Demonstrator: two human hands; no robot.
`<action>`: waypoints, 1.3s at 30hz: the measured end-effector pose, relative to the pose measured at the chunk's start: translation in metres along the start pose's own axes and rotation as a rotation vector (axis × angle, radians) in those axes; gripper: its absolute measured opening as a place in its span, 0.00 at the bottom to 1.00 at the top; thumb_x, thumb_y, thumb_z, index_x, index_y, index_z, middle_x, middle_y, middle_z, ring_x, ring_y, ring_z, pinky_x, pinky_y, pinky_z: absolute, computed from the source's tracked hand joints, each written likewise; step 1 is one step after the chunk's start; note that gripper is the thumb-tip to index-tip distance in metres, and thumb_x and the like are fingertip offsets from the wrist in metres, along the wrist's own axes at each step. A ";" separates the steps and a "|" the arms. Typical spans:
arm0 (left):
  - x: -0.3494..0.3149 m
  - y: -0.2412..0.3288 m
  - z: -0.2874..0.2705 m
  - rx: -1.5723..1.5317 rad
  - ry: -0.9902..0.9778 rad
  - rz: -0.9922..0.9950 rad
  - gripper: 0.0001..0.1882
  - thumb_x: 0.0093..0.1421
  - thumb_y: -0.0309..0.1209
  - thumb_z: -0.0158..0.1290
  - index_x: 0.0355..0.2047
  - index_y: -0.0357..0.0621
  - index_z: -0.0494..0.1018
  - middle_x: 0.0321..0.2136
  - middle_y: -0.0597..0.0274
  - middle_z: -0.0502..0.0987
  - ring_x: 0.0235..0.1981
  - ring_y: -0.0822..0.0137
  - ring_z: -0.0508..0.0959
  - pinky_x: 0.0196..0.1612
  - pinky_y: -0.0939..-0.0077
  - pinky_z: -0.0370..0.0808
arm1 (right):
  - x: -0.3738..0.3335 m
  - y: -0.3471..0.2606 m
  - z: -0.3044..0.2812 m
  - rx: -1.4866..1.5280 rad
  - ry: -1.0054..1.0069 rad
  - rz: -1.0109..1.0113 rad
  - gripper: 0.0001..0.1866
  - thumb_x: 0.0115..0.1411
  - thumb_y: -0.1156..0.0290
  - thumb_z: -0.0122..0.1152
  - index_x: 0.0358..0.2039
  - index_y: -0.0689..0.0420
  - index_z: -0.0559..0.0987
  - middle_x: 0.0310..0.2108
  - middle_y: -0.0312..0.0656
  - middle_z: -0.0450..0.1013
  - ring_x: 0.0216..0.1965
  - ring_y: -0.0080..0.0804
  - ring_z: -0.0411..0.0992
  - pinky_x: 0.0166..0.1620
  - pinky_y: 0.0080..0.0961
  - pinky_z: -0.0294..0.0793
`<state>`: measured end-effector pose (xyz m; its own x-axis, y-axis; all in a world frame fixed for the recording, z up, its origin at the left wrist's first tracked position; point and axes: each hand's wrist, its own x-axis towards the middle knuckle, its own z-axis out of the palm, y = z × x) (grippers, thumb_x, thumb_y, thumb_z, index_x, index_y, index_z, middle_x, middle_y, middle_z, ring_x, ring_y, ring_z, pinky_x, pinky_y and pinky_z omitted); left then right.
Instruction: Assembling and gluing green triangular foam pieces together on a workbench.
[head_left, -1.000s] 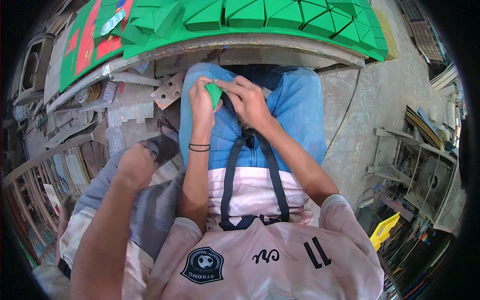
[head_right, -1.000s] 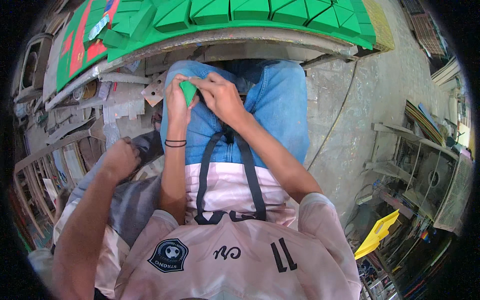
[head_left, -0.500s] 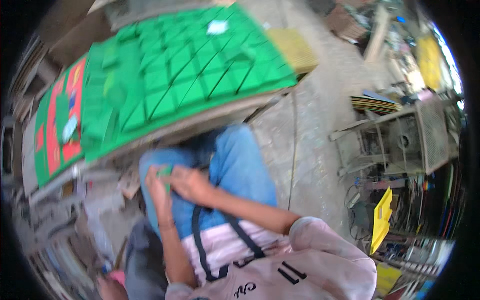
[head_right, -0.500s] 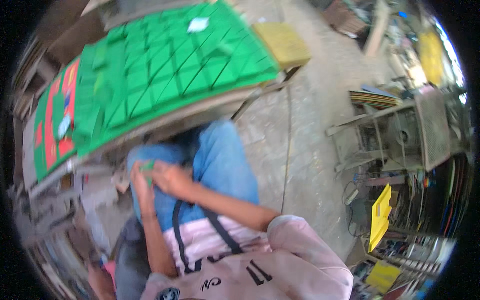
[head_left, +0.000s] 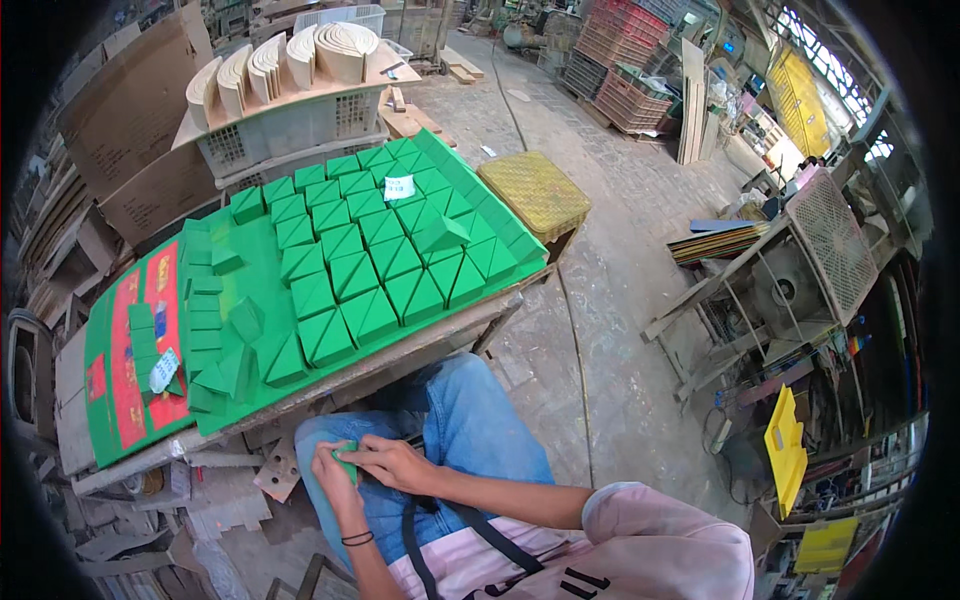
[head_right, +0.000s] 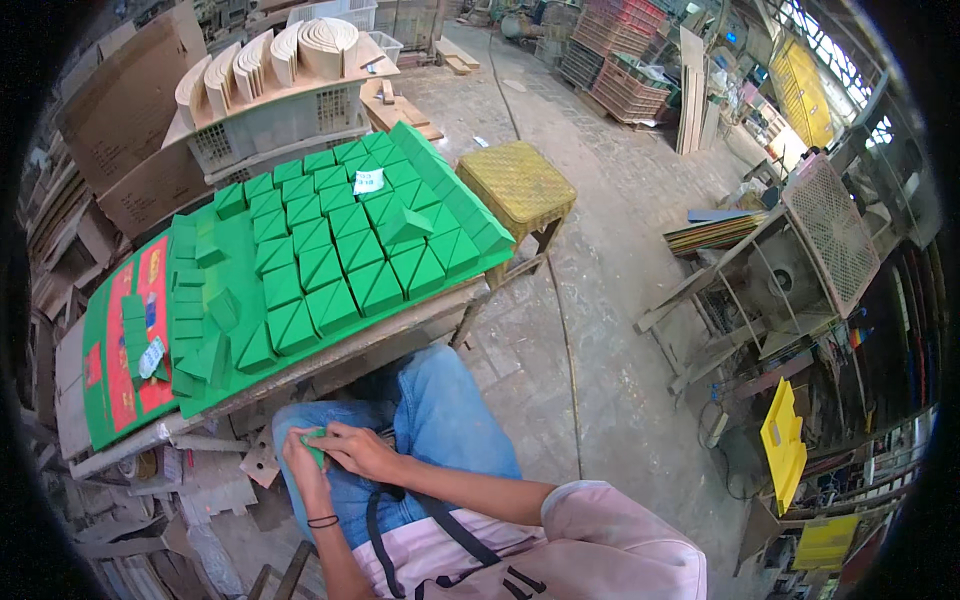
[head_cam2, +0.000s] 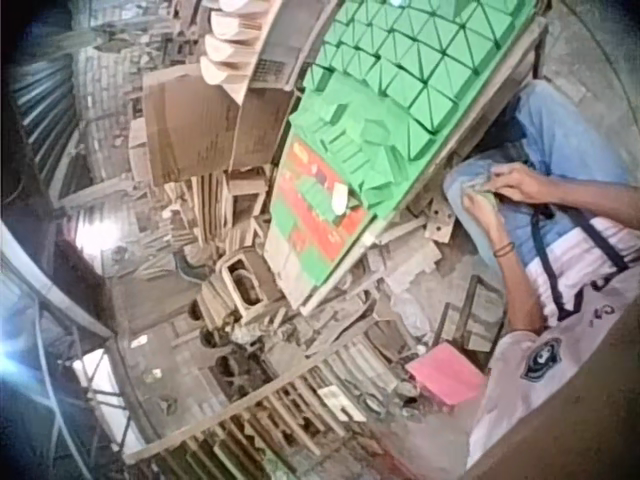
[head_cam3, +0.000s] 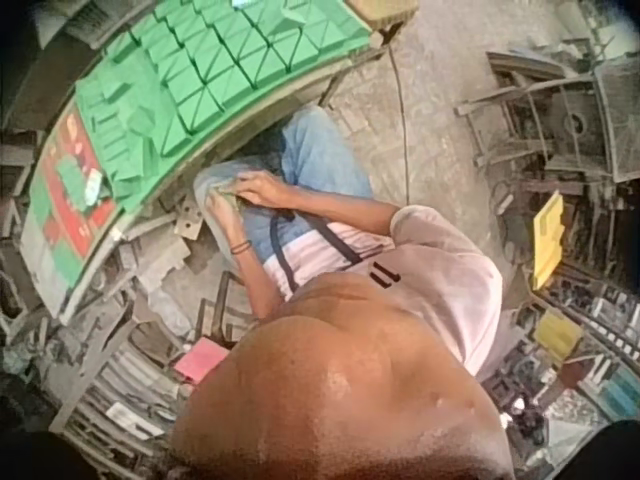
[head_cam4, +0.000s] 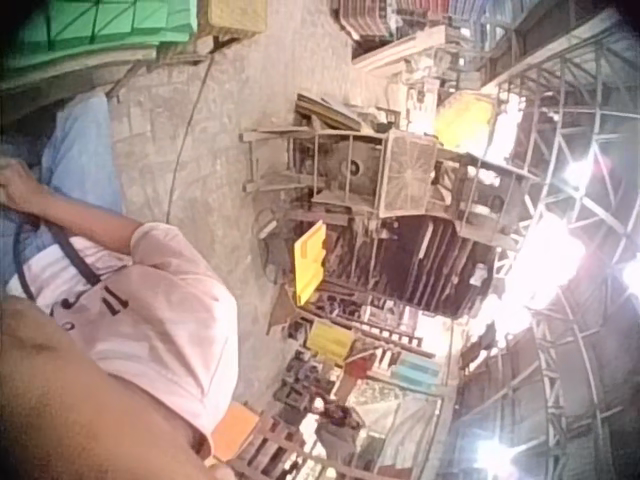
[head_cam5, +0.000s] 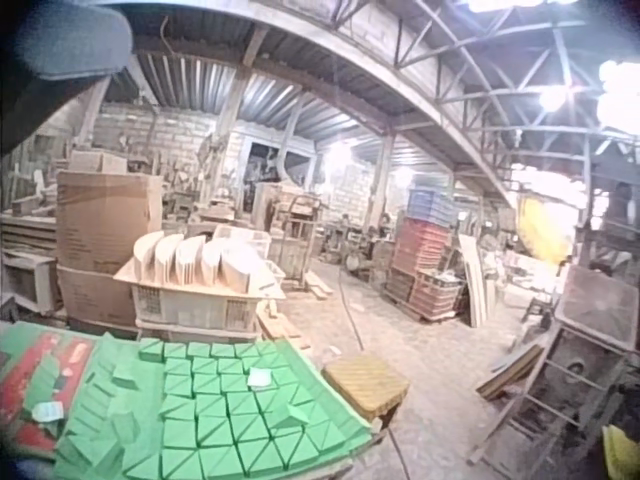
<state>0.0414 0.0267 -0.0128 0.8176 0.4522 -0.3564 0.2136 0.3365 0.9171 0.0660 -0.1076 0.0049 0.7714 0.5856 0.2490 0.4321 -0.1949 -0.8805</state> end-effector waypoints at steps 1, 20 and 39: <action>0.000 0.000 0.000 -0.018 -0.009 -0.020 0.16 0.66 0.34 0.34 0.24 0.44 0.65 0.17 0.63 0.68 0.11 0.76 0.65 0.07 0.81 0.56 | 0.000 0.000 -0.001 0.002 0.036 -0.028 0.17 0.55 0.78 0.54 0.47 0.58 0.76 0.28 0.47 0.67 0.30 0.46 0.70 0.33 0.36 0.69; -0.001 0.004 0.002 -0.008 0.018 -0.046 0.16 0.63 0.31 0.34 0.22 0.42 0.66 0.17 0.62 0.69 0.10 0.73 0.63 0.07 0.79 0.55 | 0.001 -0.002 -0.001 0.052 0.068 -0.109 0.21 0.54 0.80 0.55 0.49 0.54 0.76 0.29 0.46 0.67 0.28 0.43 0.70 0.34 0.32 0.70; -0.001 0.002 0.000 -0.013 0.003 -0.083 0.17 0.63 0.33 0.32 0.24 0.39 0.68 0.17 0.60 0.69 0.11 0.72 0.64 0.08 0.79 0.56 | 0.001 0.000 -0.002 0.050 0.049 -0.103 0.20 0.55 0.79 0.55 0.50 0.54 0.76 0.28 0.46 0.66 0.30 0.44 0.70 0.35 0.33 0.70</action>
<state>0.0413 0.0270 -0.0109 0.7957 0.4251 -0.4315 0.2736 0.3833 0.8822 0.0678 -0.1080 0.0061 0.7466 0.5610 0.3575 0.4876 -0.0959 -0.8678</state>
